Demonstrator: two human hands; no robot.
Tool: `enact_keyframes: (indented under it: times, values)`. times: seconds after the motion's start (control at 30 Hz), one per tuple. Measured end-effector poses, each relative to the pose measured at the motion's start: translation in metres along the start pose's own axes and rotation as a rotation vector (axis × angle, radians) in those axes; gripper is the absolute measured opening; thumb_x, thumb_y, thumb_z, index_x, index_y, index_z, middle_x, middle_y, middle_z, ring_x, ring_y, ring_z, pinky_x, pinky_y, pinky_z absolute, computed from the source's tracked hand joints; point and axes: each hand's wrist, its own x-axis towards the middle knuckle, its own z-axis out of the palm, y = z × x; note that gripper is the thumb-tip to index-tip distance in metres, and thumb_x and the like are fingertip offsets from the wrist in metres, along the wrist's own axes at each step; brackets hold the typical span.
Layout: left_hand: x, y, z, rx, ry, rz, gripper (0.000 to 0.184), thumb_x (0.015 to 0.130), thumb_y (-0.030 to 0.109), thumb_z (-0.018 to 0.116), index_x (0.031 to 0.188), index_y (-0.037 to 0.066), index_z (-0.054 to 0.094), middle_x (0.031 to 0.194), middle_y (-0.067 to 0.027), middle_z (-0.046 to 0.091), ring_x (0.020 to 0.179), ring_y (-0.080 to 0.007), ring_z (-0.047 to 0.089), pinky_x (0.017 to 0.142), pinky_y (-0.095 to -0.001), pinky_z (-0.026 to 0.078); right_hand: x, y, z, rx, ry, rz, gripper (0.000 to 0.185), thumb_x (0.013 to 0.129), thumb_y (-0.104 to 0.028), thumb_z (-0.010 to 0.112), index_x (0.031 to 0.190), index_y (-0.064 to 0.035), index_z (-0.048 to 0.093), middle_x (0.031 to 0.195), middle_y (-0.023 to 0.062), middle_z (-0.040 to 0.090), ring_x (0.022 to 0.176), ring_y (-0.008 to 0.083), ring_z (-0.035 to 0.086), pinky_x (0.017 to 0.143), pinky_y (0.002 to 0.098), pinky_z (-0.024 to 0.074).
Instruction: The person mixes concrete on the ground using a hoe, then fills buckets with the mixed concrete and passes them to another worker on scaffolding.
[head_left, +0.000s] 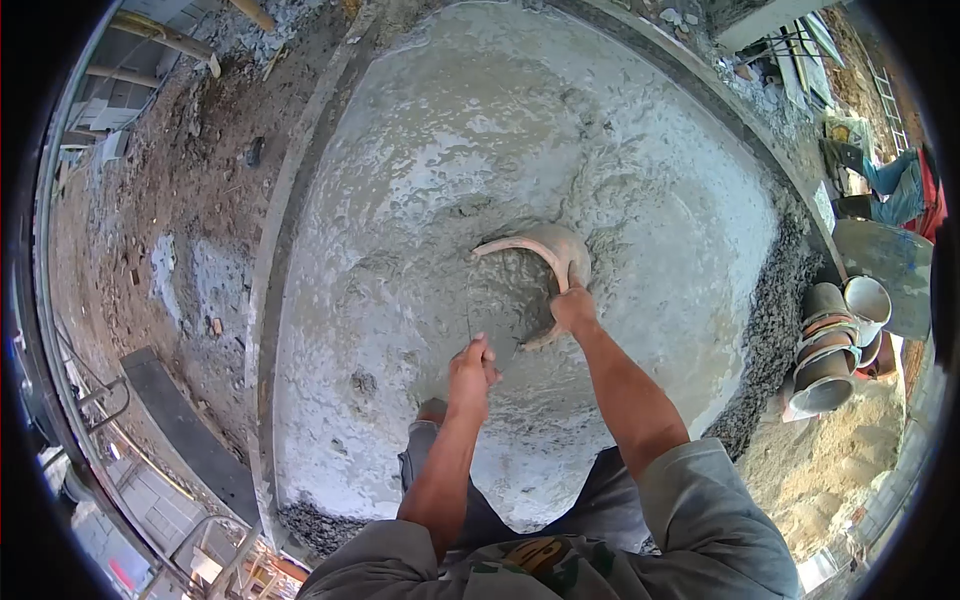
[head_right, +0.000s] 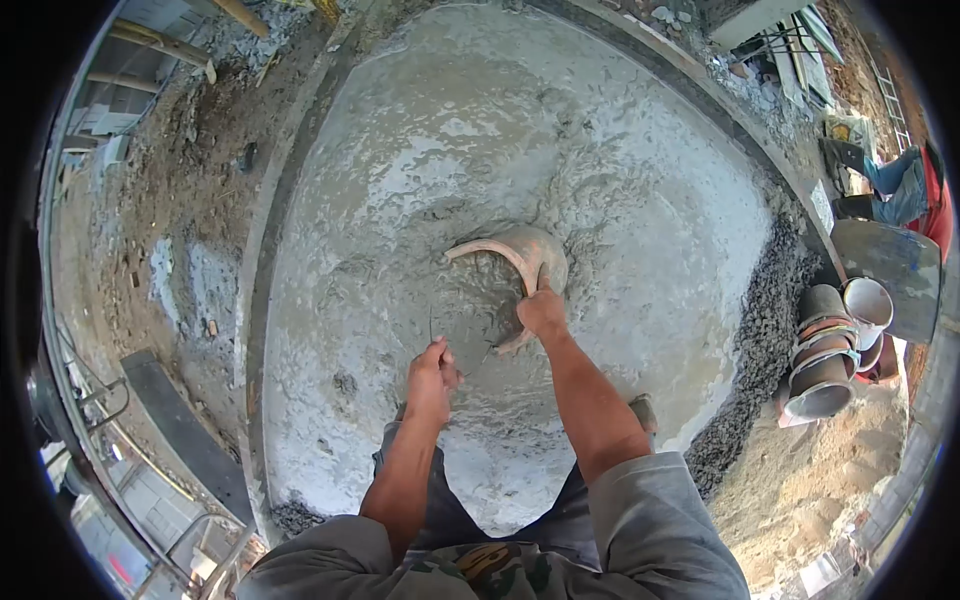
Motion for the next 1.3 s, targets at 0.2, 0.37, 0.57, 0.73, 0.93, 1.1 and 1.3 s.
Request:
enact_keyframes:
  times: [0.2,0.37,0.57,0.73,0.93,1.1,1.3]
  values:
    - [-0.068,0.044,0.083,0.373,-0.048,0.280,0.036,0.087,0.032,0.058,0.093,-0.003,0.063,0.093,-0.0160,0.064,0.089,-0.0234,0.056,0.077,-0.0337,0.044,-0.024,0.058,-0.013,0.995,-0.362,0.567,0.037,0.080,-0.009,0.051,0.114,0.0059,0.048,0.100,0.0175,0.059,0.090,0.0323,0.063,0.077,0.0434,0.0550]
    - [-0.131,0.100,0.073,0.459,-0.062,0.234,0.034,0.086,0.030,0.058,0.098,-0.002,0.062,0.092,-0.0172,0.064,0.088,-0.0243,0.059,0.079,-0.0371,0.044,-0.110,0.029,-0.035,1.172,-0.454,0.563,0.034,0.080,-0.009,0.050,0.111,0.0062,0.048,0.103,0.0198,0.059,0.090,0.0323,0.063,0.079,0.0422,0.0548]
    - [-0.196,0.173,0.017,0.443,-0.020,0.527,0.047,0.087,0.034,0.060,0.118,-0.002,0.054,0.109,-0.0190,0.061,0.101,-0.0259,0.057,0.087,-0.0343,0.043,-0.230,-0.106,-0.134,0.561,-0.330,0.009,0.050,0.087,-0.021,0.059,0.125,0.0058,0.041,0.116,0.0228,0.056,0.098,0.0325,0.061,0.070,0.0409,0.0545]
    - [-0.302,0.272,0.000,0.176,-0.165,0.654,0.050,0.088,0.038,0.060,0.125,0.004,0.051,0.093,-0.0075,0.057,0.084,-0.0142,0.052,0.068,-0.0272,0.042,-0.346,-0.228,-0.187,0.323,-0.315,-1.047,0.039,0.085,-0.024,0.063,0.113,0.0015,0.053,0.110,0.0169,0.058,0.095,0.0230,0.060,0.080,0.0346,0.0477]
    - [-0.389,0.374,-0.083,-0.090,-0.218,0.784,0.036,0.086,0.045,0.060,0.095,0.010,0.059,0.068,0.0052,0.040,0.053,-0.0036,0.031,0.047,-0.0207,0.023,-0.423,-0.389,-0.238,0.424,-0.248,-1.267,0.025,0.085,-0.016,0.062,0.101,0.0017,0.053,0.091,0.0104,0.059,0.087,0.0190,0.059,0.079,0.0333,0.0468]
    - [-0.437,0.442,-0.133,-0.070,-0.136,1.043,0.030,0.084,0.038,0.064,0.072,0.014,0.050,0.062,0.0061,0.040,0.047,-0.0028,0.030,0.041,-0.0217,0.021,-0.449,-0.428,-0.234,0.310,-0.242,-1.494,0.040,0.082,-0.018,0.065,0.117,-0.0022,0.054,0.107,0.0159,0.061,0.109,0.0265,0.057,0.092,0.0348,0.0446]
    - [-0.514,0.519,-0.187,-0.239,-0.124,1.150,0.022,0.083,0.025,0.068,0.076,0.016,0.049,0.062,0.0091,0.037,0.046,0.0004,0.028,0.039,-0.0197,0.020,-0.369,-0.346,-0.315,0.250,0.093,-0.992,0.029,0.079,-0.015,0.063,0.104,0.0006,0.061,0.096,0.0171,0.066,0.091,0.0272,0.065,0.081,0.0363,0.0502]
